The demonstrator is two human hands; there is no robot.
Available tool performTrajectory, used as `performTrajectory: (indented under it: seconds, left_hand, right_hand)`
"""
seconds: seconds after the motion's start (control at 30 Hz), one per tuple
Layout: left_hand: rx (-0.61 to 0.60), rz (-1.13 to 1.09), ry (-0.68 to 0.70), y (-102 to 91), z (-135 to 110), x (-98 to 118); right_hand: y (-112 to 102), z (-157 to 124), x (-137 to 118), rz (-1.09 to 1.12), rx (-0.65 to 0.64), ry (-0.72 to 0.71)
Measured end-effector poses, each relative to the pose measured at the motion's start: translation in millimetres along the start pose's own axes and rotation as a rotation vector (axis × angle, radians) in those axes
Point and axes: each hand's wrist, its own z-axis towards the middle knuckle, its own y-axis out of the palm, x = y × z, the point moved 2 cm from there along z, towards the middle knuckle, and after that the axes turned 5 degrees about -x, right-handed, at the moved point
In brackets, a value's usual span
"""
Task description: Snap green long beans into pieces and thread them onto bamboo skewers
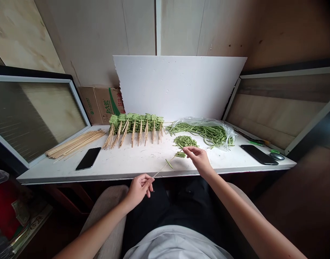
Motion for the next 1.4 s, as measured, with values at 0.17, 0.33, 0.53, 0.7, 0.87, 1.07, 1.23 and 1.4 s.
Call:
performTrajectory:
  seconds: [0.17,0.33,0.53,0.7,0.87,1.07,1.23,1.4]
  left_hand:
    - [0.075,0.037,0.123,2.6,-9.6,15.1]
    - [0.154,0.096,0.197,2.2,-14.0,15.3]
    - [0.174,0.138,0.234,-0.7,-13.9,13.2]
    - [0.153,0.140,0.233,-1.3,-13.7,13.3]
    - [0.152,0.124,0.220,-3.4,-12.3,14.1]
    - [0.204,0.186,0.263,-3.5,-14.9,13.4]
    - [0.184,0.247,0.307,0.6,-17.9,18.1]
    - [0.129,0.288,0.316,-0.7,-17.4,22.7]
  right_hand:
    - [10.4,-7.8,-6.2,0.115,0.082,-0.022]
    - [18.4,-13.8,-7.7,0.188,0.101,-0.009]
    - [19.2,-13.9,1.2,0.205,0.094,0.007]
    - [19.1,-14.4,4.1,0.195,0.083,-0.008]
    - [19.1,-16.5,-0.7,0.183,0.061,-0.020]
    - [30.6,-23.6,5.2,0.192,0.096,0.046]
    - [37.2,-27.0,6.7,0.197,0.121,0.068]
    - [32.6,-25.0,5.0,0.179,0.100,0.020]
